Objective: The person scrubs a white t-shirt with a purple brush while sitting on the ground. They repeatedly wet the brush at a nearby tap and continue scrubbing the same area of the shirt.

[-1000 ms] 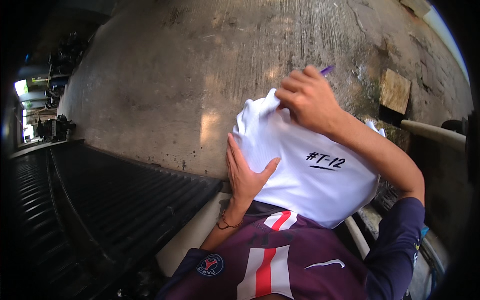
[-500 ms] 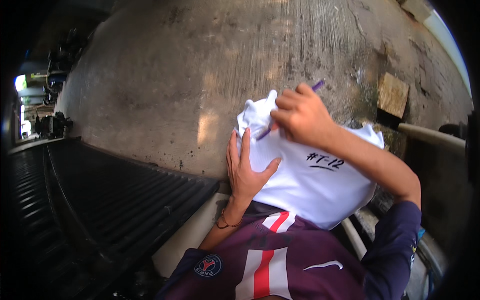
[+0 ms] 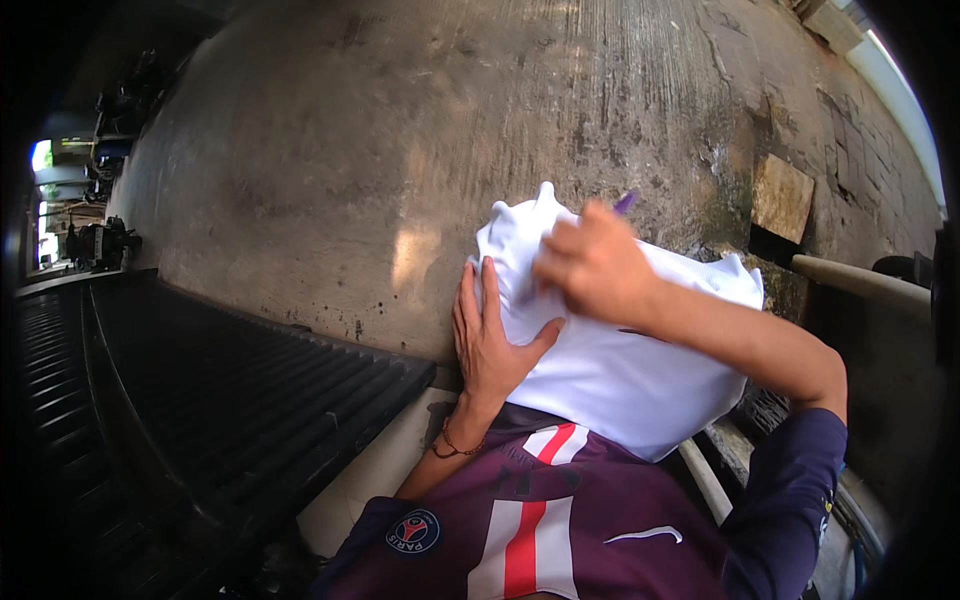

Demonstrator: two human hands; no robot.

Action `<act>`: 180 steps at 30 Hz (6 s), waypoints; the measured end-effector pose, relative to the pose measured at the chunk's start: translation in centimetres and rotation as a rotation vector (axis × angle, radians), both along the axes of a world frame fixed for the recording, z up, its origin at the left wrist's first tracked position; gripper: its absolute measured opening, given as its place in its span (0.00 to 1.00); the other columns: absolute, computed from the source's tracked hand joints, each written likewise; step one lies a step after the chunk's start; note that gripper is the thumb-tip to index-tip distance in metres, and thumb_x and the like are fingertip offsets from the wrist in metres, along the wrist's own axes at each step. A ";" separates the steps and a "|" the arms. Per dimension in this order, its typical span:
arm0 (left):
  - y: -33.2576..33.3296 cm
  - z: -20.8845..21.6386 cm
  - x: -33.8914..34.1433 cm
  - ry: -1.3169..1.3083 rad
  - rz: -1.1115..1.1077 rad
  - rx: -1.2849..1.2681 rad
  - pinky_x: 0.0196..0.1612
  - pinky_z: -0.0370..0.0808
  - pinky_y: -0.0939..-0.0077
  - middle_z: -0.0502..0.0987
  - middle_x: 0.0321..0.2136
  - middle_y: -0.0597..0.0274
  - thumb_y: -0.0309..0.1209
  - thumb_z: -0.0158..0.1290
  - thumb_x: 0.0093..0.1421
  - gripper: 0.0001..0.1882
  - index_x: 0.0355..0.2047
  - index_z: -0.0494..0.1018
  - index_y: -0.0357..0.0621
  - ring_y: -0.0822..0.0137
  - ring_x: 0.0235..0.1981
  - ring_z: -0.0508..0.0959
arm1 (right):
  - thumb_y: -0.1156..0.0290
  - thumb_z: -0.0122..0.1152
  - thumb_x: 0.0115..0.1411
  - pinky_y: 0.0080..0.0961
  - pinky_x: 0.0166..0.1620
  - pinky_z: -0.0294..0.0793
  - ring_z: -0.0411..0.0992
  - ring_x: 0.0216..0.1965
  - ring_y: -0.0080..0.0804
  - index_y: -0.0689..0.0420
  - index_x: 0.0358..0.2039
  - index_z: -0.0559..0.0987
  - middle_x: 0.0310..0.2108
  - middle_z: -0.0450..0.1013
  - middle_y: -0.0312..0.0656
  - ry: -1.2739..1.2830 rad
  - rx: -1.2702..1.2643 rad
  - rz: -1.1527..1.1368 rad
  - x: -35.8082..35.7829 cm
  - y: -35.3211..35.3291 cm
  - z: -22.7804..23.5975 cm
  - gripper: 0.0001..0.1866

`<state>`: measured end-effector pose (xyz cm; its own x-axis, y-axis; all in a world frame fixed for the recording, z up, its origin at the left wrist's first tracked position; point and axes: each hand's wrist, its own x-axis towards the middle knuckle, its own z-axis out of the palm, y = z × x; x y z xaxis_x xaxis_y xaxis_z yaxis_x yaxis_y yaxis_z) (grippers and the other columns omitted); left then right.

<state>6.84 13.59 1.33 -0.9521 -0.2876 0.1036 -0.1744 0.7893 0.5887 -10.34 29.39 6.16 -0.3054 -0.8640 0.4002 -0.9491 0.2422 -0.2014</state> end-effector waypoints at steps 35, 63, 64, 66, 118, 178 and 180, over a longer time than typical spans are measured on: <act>-1.2 1.0 1.0 0.172 -0.032 0.096 0.75 0.66 0.41 0.59 0.77 0.30 0.47 0.80 0.54 0.60 0.78 0.62 0.33 0.32 0.76 0.63 | 0.66 0.75 0.65 0.39 0.48 0.70 0.79 0.39 0.42 0.54 0.34 0.84 0.32 0.80 0.38 -0.433 -0.117 -0.219 -7.4 3.2 4.1 0.08; -0.8 0.2 0.0 0.060 -0.051 -0.042 0.76 0.59 0.34 0.60 0.74 0.21 0.62 0.76 0.52 0.72 0.78 0.51 0.21 0.28 0.74 0.62 | 0.46 0.78 0.60 0.42 0.46 0.75 0.82 0.39 0.39 0.52 0.33 0.87 0.32 0.81 0.37 0.130 0.032 -0.292 -8.4 -0.2 2.3 0.20; -0.8 0.1 0.3 0.066 -0.051 -0.027 0.77 0.59 0.34 0.59 0.74 0.21 0.63 0.76 0.52 0.73 0.78 0.51 0.22 0.28 0.75 0.62 | 0.48 0.78 0.62 0.42 0.43 0.75 0.81 0.37 0.41 0.55 0.33 0.86 0.32 0.81 0.40 -0.211 0.003 -0.373 -8.5 0.0 2.6 0.21; -0.8 0.1 0.5 0.061 -0.046 0.001 0.77 0.58 0.34 0.59 0.74 0.21 0.63 0.76 0.52 0.73 0.79 0.51 0.22 0.28 0.75 0.62 | 0.43 0.77 0.63 0.45 0.40 0.78 0.82 0.36 0.47 0.59 0.36 0.86 0.32 0.82 0.46 -0.598 0.037 -0.415 -8.3 0.8 2.5 0.27; -1.3 1.0 -3.6 0.110 -0.084 0.094 0.75 0.64 0.35 0.65 0.74 0.32 0.51 0.81 0.48 0.54 0.75 0.74 0.57 0.27 0.74 0.63 | 0.67 0.71 0.48 0.38 0.37 0.79 0.79 0.37 0.36 0.42 0.39 0.90 0.34 0.77 0.31 -0.133 -0.040 0.182 -5.5 1.3 -0.5 0.16; -1.2 0.6 -3.7 0.047 -0.077 0.050 0.76 0.63 0.32 0.62 0.76 0.29 0.51 0.83 0.43 0.60 0.77 0.70 0.59 0.26 0.76 0.60 | 0.66 0.79 0.57 0.39 0.42 0.69 0.76 0.36 0.40 0.53 0.33 0.90 0.29 0.78 0.39 -0.365 -0.157 -0.292 -6.8 4.6 1.7 0.06; -1.3 0.6 -4.0 0.069 -0.079 0.046 0.76 0.63 0.32 0.63 0.76 0.30 0.51 0.83 0.43 0.60 0.77 0.70 0.59 0.26 0.76 0.61 | 0.59 0.82 0.57 0.39 0.41 0.66 0.75 0.34 0.40 0.53 0.31 0.90 0.28 0.78 0.37 -0.451 -0.159 -0.191 -5.7 4.0 2.2 0.12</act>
